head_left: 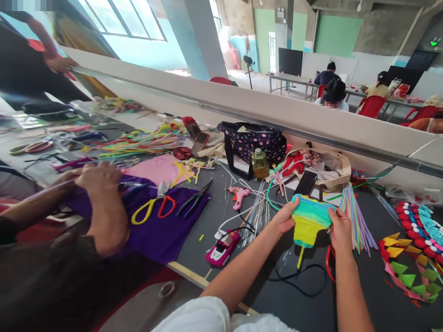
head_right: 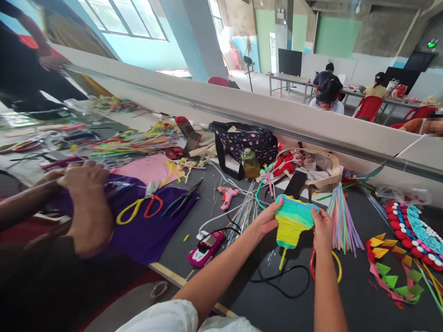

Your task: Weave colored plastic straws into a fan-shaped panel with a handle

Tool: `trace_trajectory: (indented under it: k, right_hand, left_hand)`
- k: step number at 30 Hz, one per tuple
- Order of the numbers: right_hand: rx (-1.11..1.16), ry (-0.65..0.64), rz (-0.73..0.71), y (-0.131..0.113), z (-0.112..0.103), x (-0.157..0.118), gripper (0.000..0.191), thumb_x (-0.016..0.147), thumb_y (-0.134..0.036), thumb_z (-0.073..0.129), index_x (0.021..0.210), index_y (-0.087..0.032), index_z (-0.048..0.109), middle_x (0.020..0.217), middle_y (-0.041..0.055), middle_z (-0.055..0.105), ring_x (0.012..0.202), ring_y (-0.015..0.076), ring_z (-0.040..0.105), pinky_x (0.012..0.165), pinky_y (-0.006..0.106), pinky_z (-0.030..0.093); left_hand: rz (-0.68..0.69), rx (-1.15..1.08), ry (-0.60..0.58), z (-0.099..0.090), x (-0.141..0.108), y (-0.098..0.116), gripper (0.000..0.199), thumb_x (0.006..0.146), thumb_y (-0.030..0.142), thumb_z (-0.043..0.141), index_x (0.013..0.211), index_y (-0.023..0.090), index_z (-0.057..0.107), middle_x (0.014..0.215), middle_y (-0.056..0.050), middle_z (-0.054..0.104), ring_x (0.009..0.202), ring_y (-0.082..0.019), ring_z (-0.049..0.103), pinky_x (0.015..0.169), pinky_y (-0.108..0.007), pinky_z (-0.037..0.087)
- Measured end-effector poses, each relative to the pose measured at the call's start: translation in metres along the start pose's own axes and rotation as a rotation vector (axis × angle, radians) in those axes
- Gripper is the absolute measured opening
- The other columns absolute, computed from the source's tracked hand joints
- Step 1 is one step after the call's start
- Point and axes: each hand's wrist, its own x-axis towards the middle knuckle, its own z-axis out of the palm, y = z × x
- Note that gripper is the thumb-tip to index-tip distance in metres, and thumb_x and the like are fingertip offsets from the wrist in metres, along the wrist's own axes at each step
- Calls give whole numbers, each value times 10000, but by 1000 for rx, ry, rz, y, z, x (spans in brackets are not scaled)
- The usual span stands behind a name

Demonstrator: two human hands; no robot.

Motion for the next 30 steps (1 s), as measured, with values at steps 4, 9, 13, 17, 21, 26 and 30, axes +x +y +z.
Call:
trace_trajectory:
  k: [4,9,13,17,21,26,30]
  right_hand:
    - [27,27,-12,-2,30,-12,371,608,-437,823,834,-168,701,704,4,709,544,131,603,455,218,423]
    - [71,-58,27,-10,60,-23,351,587,-409,855,815,-189,705,731,15,733,648,193,671,624,315,527]
    - [2,-160,124,-18,74,-31,450,594,-377,865,970,-184,712,765,28,741,602,173,659,592,294,520]
    - [-75,-159,119,-20,87,-35,420,553,-379,886,878,-161,732,727,29,733,592,167,652,599,281,522]
    - [-89,-115,104,-19,99,-35,412,531,-393,895,848,-181,741,720,22,739,587,168,660,604,274,527]
    - [-50,-225,172,-11,108,-44,431,611,-458,849,954,-226,728,924,67,763,794,244,719,709,335,559]
    - [-89,-284,246,2,111,-58,429,611,-384,865,978,-210,731,989,87,758,894,287,713,776,391,562]
  left_hand:
    - [-1,-32,-16,-10,-16,17,424,790,385,721,1113,120,648,996,-134,738,994,-278,688,959,-395,481]
    - [-6,-108,-47,-20,-38,34,435,786,419,716,1099,125,644,1031,-136,729,1025,-291,674,964,-408,476]
    - [32,-128,-4,-25,-54,43,443,752,419,748,1074,131,653,999,-128,735,1020,-306,672,957,-423,477]
    - [18,-131,16,-28,-66,53,459,724,418,774,1058,124,662,997,-136,738,1021,-314,671,953,-425,480]
    - [28,-160,16,-30,-70,62,445,727,407,776,1055,128,667,968,-130,748,1010,-308,678,956,-423,480]
    - [104,-164,69,-32,-70,72,422,716,444,775,985,133,680,932,-120,755,980,-309,689,946,-429,487]
    - [124,-156,72,-28,-69,79,439,683,455,797,950,124,687,895,-123,757,954,-315,694,926,-428,497]
